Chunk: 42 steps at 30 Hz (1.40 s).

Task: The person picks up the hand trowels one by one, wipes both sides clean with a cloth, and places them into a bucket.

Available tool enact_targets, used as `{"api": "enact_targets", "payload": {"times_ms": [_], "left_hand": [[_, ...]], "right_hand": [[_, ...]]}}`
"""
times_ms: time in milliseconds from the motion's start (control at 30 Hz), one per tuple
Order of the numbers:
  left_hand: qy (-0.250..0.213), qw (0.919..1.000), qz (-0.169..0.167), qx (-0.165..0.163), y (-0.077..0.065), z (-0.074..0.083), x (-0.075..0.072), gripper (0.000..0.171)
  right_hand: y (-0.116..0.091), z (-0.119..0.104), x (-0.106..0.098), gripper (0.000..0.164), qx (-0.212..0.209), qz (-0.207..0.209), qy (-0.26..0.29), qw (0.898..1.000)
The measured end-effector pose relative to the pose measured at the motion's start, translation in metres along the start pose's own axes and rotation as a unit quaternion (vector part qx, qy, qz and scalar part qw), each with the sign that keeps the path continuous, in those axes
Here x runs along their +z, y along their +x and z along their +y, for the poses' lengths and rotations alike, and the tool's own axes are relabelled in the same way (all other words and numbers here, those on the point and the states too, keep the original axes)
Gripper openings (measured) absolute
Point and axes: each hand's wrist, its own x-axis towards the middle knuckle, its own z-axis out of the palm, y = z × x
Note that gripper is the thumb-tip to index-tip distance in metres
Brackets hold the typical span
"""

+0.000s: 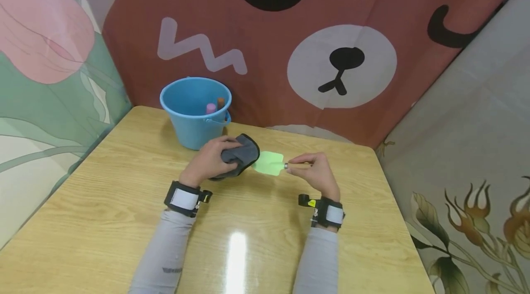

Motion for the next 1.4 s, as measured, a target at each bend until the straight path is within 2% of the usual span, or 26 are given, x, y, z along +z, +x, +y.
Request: {"api": "enact_targets", "payload": {"times_ms": [200,567,800,1000,1267,1400], "left_hand": [[0.019,0.9992,-0.018,0.03,0.004,0.013,0.008,0.054],[0.051,0.9969,-0.038,0.046,0.009,0.023,0.023,0.053],[0.058,0.996,-0.053,0.044,0.01,0.028,0.034,0.051],[0.058,0.9962,-0.045,0.048,0.009,0.025,0.04,0.051],[0.057,0.9963,-0.046,0.044,0.008,0.027,0.04,0.049],[0.057,0.9964,-0.045,0.043,0.009,0.028,0.04,0.049]], "right_hand": [[0.005,-0.002,0.009,0.018,-0.008,-0.005,-0.007,1.0],[0.009,-0.004,0.015,0.029,-0.024,-0.025,-0.003,0.999],[0.01,-0.001,0.016,0.028,-0.028,-0.025,-0.014,0.999],[0.008,-0.001,0.016,0.024,-0.036,-0.023,-0.018,0.999],[0.008,-0.003,0.016,0.023,-0.032,-0.025,-0.022,0.999],[0.004,-0.016,0.014,0.021,-0.034,-0.028,-0.025,0.999]]}}
